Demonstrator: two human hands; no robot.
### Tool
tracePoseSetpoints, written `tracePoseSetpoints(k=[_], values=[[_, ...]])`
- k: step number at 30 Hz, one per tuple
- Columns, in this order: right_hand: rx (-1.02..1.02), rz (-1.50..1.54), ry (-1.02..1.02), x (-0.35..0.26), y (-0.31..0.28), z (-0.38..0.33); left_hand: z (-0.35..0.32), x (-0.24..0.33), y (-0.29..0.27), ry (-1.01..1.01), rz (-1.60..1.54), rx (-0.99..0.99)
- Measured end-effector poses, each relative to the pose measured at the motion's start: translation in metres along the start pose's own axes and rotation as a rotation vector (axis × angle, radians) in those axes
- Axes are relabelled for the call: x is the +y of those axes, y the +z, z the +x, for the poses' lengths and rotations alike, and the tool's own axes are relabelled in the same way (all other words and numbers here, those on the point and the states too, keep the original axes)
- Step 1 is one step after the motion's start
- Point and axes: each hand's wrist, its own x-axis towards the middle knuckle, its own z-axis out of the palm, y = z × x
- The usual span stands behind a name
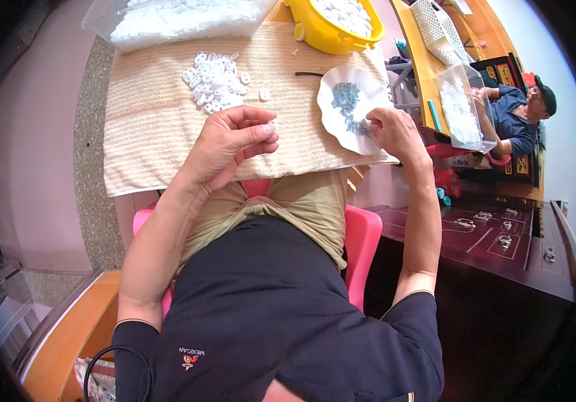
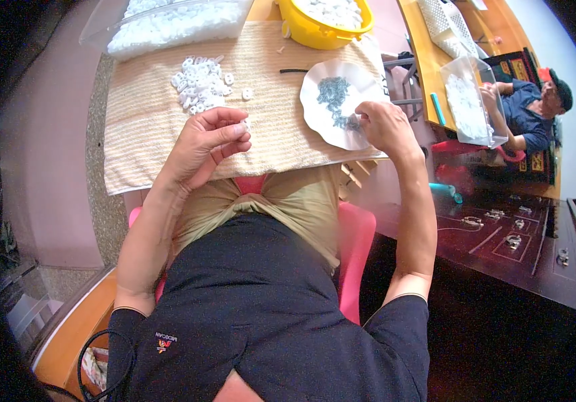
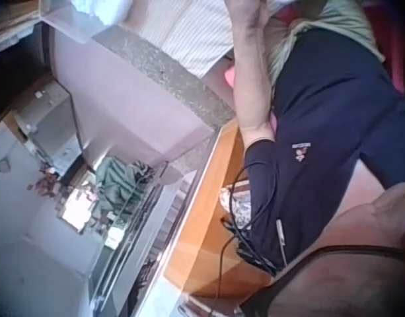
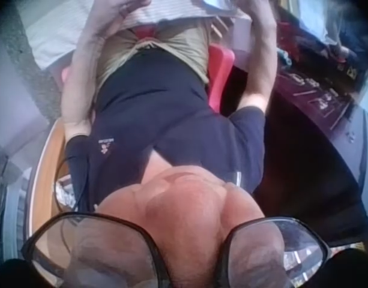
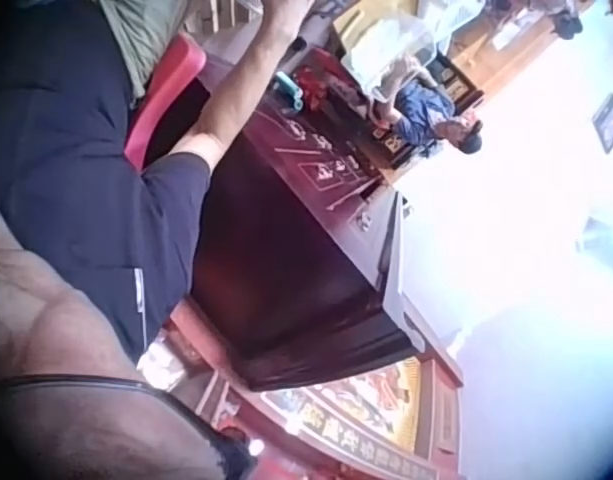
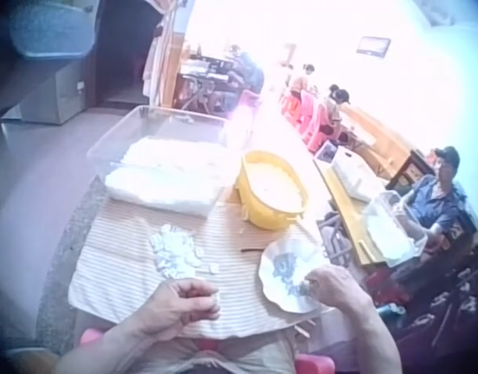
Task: Inserting small metal beads into white plastic components.
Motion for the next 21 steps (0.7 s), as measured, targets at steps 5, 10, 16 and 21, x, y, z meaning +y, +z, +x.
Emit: tracePoseSetpoints(k=[5,10,16,21], values=[[-0.026,-0.021,-0.001,0.0025,0.0012,0.0026,0.0000,0.0002,0.0012,0.000,-0.003,0.003],[-0.022,-0.007,0.015,0.0011,0.0031,0.0015,-0.0002,-0.0003,0.0005,0.002,-0.004,0.009],[-0.036,0.011,-0.007,0.0011,0.0028,0.0008,-0.0005,0.0001,0.0019,0.004,-0.004,0.022],[-0.042,0.053,0.020,-0.0020,0.0048,0.0011,0.0002,-0.0009,0.0014,0.004,-0.012,0.028]])
